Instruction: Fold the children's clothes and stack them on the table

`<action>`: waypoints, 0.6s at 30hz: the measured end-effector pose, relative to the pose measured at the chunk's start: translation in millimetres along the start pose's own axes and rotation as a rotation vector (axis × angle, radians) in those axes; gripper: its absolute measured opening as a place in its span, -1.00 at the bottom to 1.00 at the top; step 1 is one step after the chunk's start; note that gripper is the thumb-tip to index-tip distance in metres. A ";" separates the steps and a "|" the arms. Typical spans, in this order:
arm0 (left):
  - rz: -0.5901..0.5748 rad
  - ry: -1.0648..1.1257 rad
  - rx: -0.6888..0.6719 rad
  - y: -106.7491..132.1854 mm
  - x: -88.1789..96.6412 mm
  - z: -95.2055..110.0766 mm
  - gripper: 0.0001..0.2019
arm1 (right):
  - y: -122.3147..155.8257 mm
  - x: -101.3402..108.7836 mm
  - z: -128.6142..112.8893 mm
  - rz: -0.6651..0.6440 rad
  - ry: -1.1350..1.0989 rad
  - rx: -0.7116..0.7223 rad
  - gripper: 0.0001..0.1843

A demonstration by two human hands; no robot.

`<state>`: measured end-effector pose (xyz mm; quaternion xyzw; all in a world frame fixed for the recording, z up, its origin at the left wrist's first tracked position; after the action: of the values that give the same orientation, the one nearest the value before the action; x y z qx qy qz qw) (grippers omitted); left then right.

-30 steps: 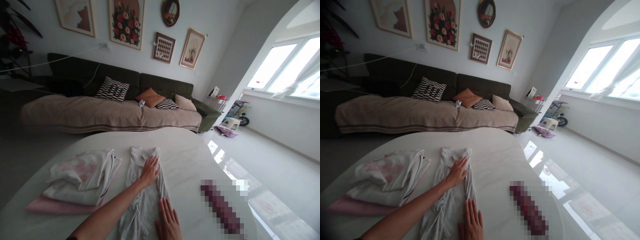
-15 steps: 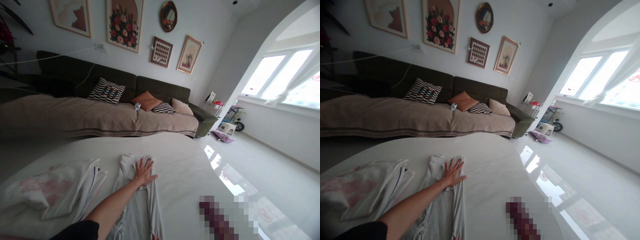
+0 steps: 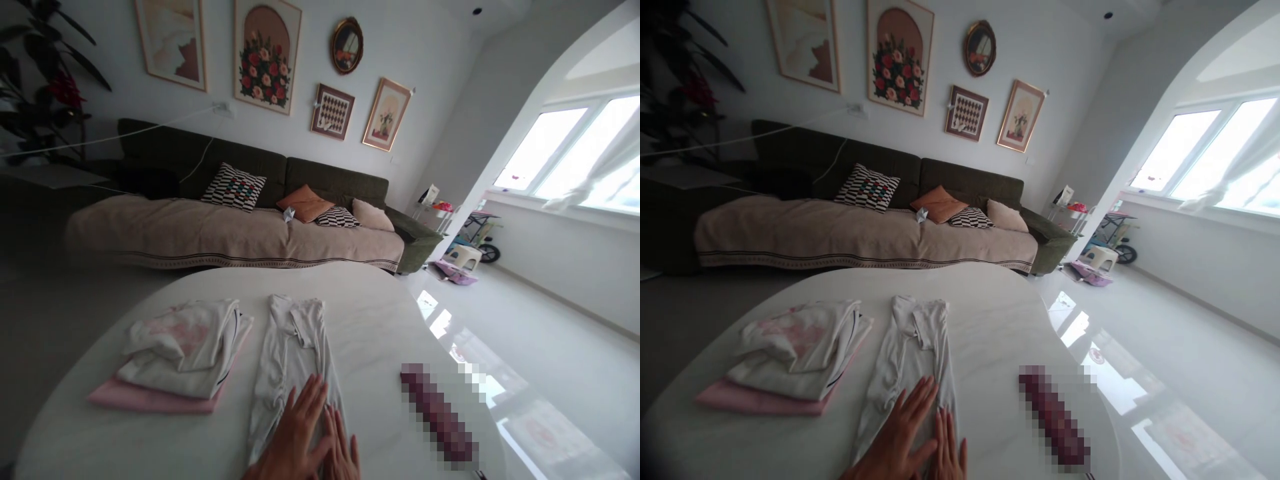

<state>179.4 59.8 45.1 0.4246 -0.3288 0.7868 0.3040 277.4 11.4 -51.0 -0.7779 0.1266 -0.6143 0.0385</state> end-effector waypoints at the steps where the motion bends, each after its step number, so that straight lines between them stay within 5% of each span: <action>1: -0.051 -0.006 -0.066 32.2 -10.4 2.0 -0.23 | 1.8 4.1 0.0 -0.002 -0.003 0.014 -0.22; 4: -0.196 -0.070 -0.016 110.2 -28.4 -24.2 -0.29 | 13.4 18.0 -3.7 -0.072 -0.011 0.110 -0.22; 7: -0.328 -0.093 0.033 143.8 -27.3 -40.6 -0.22 | 32.3 30.9 -10.1 -0.186 -0.009 0.207 -0.26; 14: -0.266 -0.101 0.039 125.4 4.6 -10.4 -0.18 | 44.0 65.4 -18.9 -0.244 -0.015 0.014 -0.23; 18: -0.247 -0.097 -0.018 130.4 6.9 -9.8 -0.25 | 43.6 75.5 -26.8 -0.341 -0.071 0.047 -0.29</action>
<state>72.9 -9.3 13.1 0.4967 -0.2955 0.7190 0.3861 261.1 -46.6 17.4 -0.8081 -0.0230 -0.5869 -0.0439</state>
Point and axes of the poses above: each hand's wrist, its own y-axis away from the middle knuckle, its own x-axis out of the back of the hand, z = x × y, the point moved 8 cm from there along -y, towards the middle knuckle, and after that the axes turned 8 degrees about -x, right-handed, at the moved point
